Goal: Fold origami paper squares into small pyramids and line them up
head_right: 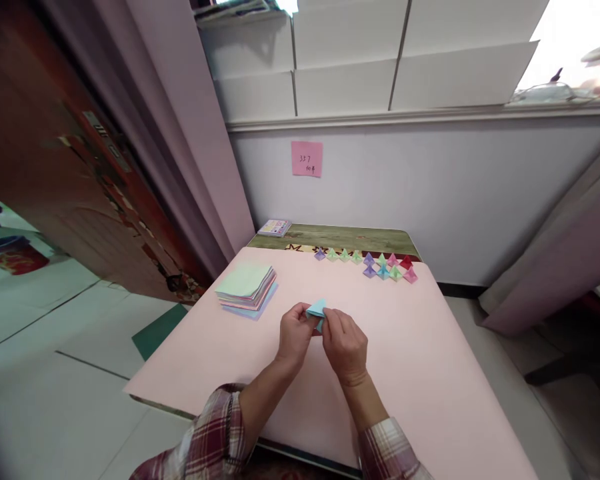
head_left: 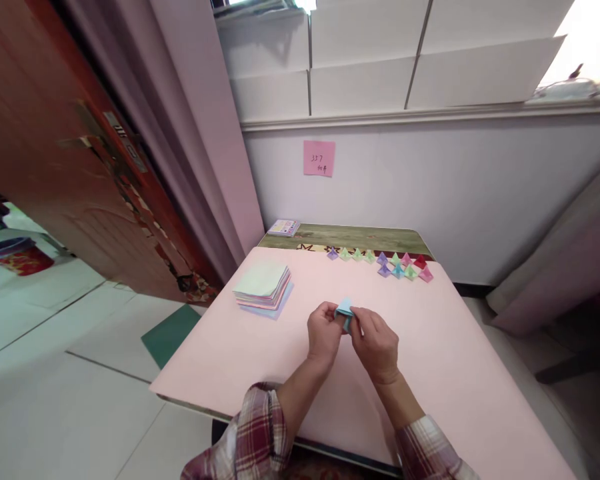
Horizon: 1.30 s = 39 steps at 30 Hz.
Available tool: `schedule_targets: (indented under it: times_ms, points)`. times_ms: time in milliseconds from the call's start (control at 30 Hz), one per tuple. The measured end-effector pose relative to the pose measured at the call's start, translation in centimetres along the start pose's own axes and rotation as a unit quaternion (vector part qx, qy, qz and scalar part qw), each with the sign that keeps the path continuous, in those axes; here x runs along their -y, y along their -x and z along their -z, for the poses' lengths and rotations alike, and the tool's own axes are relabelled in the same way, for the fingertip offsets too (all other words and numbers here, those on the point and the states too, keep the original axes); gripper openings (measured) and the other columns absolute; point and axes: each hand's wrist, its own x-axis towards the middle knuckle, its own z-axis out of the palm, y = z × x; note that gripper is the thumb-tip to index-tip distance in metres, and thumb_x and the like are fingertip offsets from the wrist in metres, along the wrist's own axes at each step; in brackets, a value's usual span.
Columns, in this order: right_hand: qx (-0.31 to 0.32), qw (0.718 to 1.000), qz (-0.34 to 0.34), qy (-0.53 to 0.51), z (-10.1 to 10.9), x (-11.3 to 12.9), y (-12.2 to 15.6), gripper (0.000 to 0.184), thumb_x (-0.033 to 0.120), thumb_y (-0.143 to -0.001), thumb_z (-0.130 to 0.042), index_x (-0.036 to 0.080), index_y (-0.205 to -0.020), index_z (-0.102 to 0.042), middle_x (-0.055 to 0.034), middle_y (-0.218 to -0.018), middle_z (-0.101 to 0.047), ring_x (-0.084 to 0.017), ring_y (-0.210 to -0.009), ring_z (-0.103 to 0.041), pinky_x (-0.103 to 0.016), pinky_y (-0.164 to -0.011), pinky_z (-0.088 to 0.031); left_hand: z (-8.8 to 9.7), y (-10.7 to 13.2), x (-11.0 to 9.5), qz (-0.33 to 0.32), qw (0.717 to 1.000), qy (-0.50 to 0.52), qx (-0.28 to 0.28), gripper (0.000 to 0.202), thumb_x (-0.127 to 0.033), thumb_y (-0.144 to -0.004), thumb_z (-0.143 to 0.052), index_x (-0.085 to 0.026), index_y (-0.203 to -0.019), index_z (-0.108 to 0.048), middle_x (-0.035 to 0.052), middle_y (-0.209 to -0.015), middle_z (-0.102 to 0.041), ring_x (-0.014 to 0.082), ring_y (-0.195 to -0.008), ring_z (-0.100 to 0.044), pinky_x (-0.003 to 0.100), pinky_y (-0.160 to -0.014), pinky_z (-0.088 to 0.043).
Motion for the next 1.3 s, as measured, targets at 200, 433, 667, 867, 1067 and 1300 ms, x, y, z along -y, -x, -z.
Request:
schedule_targets:
  times_ms: [200,433,667,867,1067,1300]
  points:
    - [-0.01,0.997,-0.075,-0.011,0.8,0.3,-1.0,0.017,0.013,-0.087,-0.051,0.019,-0.096,-0.064,-0.0034,-0.084,-0.071,-0.016,-0.075,-0.066,-0.025,-0.07,-0.048,0.1,0.3,-0.7,-0.072,0.996,-0.038,-0.04,0.018,-0.025,-0.067,-0.067,-0.019,-0.074,-0.051,-0.0043,-0.062,-0.056,0.0077,-0.052,-0.049,0.017,-0.048,-0.039]
    - [-0.001,0.977,-0.175,-0.118,1.7,1.2,-1.4,0.02,0.015,-0.084,-0.05,0.021,-0.095,-0.066,-0.0031,-0.085,-0.07,-0.016,-0.069,-0.065,-0.028,-0.068,-0.052,0.0,1.3,-2.2,-0.019,0.999,0.035,-0.032,0.023,-0.021,-0.07,-0.061,-0.018,-0.091,-0.054,-0.0039,-0.064,-0.057,0.0097,-0.054,-0.055,0.02,-0.052,-0.043]
    - [-0.019,0.935,-0.216,-0.282,2.7,1.4,-1.5,0.02,0.016,-0.084,-0.056,0.024,-0.091,-0.073,-0.0035,-0.091,-0.07,-0.018,-0.084,-0.066,-0.031,-0.07,-0.053,0.8,1.9,-4.1,0.081,0.988,0.13,0.027,0.028,-0.022,-0.064,-0.069,-0.013,-0.089,-0.063,0.0034,-0.075,-0.066,0.0145,-0.065,-0.063,0.029,-0.065,-0.051]
    - [0.004,0.905,-0.294,-0.308,2.1,1.2,-1.0,0.016,0.021,-0.08,-0.059,0.021,-0.088,-0.073,-0.0019,-0.078,-0.069,-0.015,-0.064,-0.061,-0.027,-0.057,-0.048,1.9,1.7,-4.2,0.121,0.978,0.153,0.067,0.031,-0.022,-0.062,-0.072,-0.012,-0.09,-0.065,0.006,-0.078,-0.069,0.0166,-0.069,-0.064,0.03,-0.067,-0.052]
    - [0.018,0.938,-0.248,-0.243,1.0,1.0,-0.6,0.02,0.018,-0.082,-0.055,0.023,-0.09,-0.072,-0.0023,-0.084,-0.07,-0.016,-0.072,-0.064,-0.029,-0.065,-0.053,2.9,0.8,-3.9,0.164,0.959,0.207,0.107,0.027,-0.031,-0.069,-0.063,-0.012,-0.088,-0.066,0.0053,-0.072,-0.067,0.0166,-0.065,-0.062,0.031,-0.065,-0.053]
    - [0.053,0.967,-0.185,-0.169,-0.5,0.3,0.7,0.025,0.019,-0.084,-0.053,0.025,-0.102,-0.07,-0.0045,-0.091,-0.071,-0.017,-0.073,-0.065,-0.034,-0.075,-0.056,2.3,-1.2,-0.8,0.161,0.978,0.132,0.015,0.04,-0.027,-0.055,-0.082,-0.013,-0.087,-0.064,0.0037,-0.076,-0.066,0.0141,-0.066,-0.06,0.028,-0.062,-0.05]
